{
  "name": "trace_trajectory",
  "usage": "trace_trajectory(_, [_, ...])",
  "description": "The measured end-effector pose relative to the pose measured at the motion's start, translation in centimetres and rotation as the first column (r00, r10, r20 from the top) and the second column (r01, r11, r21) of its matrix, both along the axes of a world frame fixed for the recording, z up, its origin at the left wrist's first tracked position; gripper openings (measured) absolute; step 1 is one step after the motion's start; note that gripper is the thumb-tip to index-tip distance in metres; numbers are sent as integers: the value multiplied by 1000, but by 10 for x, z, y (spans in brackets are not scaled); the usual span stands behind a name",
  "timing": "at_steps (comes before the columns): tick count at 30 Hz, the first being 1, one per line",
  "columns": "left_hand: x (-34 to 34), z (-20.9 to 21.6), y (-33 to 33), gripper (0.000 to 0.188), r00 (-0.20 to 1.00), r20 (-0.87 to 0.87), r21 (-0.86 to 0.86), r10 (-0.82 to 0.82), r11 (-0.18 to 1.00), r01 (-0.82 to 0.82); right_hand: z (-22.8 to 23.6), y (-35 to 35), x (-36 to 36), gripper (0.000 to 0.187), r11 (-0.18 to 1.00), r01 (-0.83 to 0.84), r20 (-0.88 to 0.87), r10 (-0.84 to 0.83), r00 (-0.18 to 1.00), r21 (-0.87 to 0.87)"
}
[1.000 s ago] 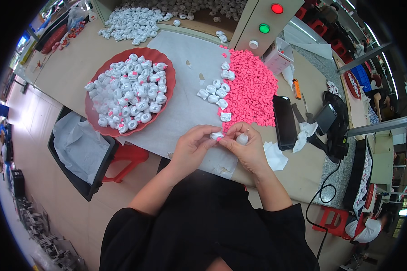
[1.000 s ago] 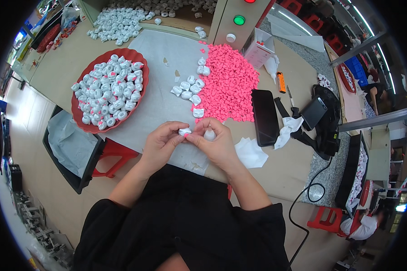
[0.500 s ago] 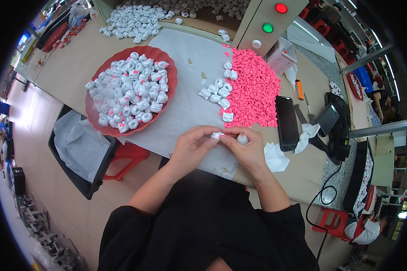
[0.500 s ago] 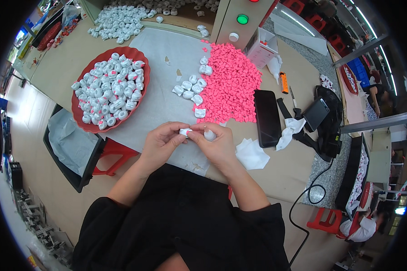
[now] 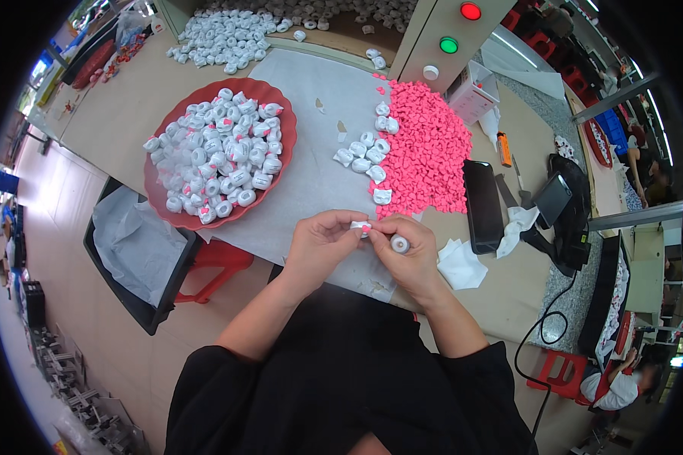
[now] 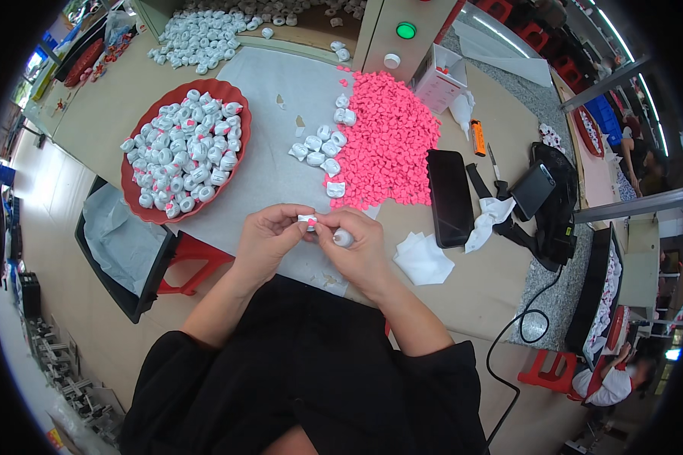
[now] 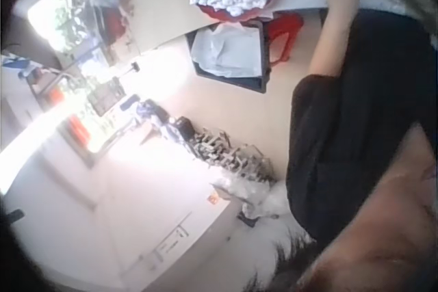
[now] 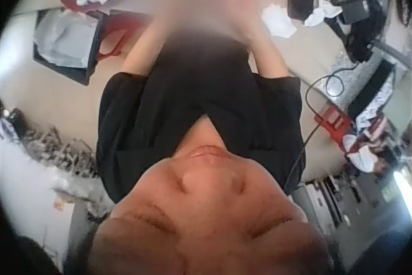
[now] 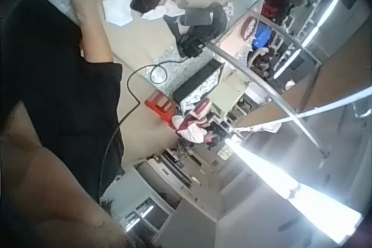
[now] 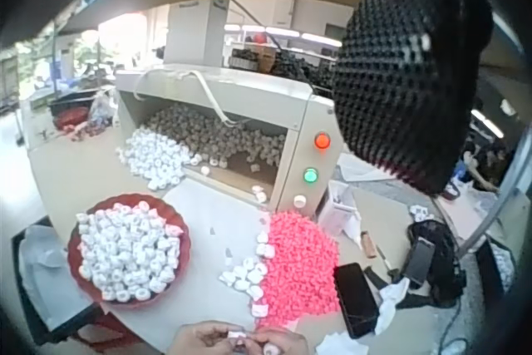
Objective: The person repeatedly picks up small white cylindrical caps from a red tray and applies a small amount of pink liquid from a squeeze bottle onto the top of each cap. The person then places the treated cap onto a pile on the table. The process is repeated continuously throughout the clip.
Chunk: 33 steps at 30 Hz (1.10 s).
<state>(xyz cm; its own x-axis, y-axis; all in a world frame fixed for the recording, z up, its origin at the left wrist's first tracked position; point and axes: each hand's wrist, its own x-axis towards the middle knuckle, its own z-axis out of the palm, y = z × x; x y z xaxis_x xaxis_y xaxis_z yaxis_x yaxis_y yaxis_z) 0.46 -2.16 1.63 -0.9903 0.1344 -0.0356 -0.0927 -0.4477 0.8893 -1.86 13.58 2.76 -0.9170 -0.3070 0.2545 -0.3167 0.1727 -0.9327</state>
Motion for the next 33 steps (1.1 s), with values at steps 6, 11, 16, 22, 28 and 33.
trace_trajectory(6, [-1,-4,0,20,1000,8,12,10,1000,-10,-6,-2,2,13,999,31,-109,-30,994,12])
trace_trajectory(11, [-3,-4,1,20,999,34,16,6,1000,-6,-10,-2,0,14,999,30,-123,-27,992,18])
trace_trajectory(16, [-3,-5,0,20,1000,29,16,0,1000,0,-8,-4,1,10,1000,30,-140,-30,990,-2])
trace_trajectory(22, [-4,-2,0,21,1000,30,2,-2,1000,2,-12,-2,-1,11,1000,26,-115,-26,993,3])
trace_trajectory(28, [-5,-2,0,22,992,124,3,31,1000,-31,-1,-2,-1,11,962,117,390,-12,921,-247])
trace_trajectory(33, [-5,1,3,25,995,94,-22,32,999,-31,0,1,-4,16,942,120,502,57,863,-314])
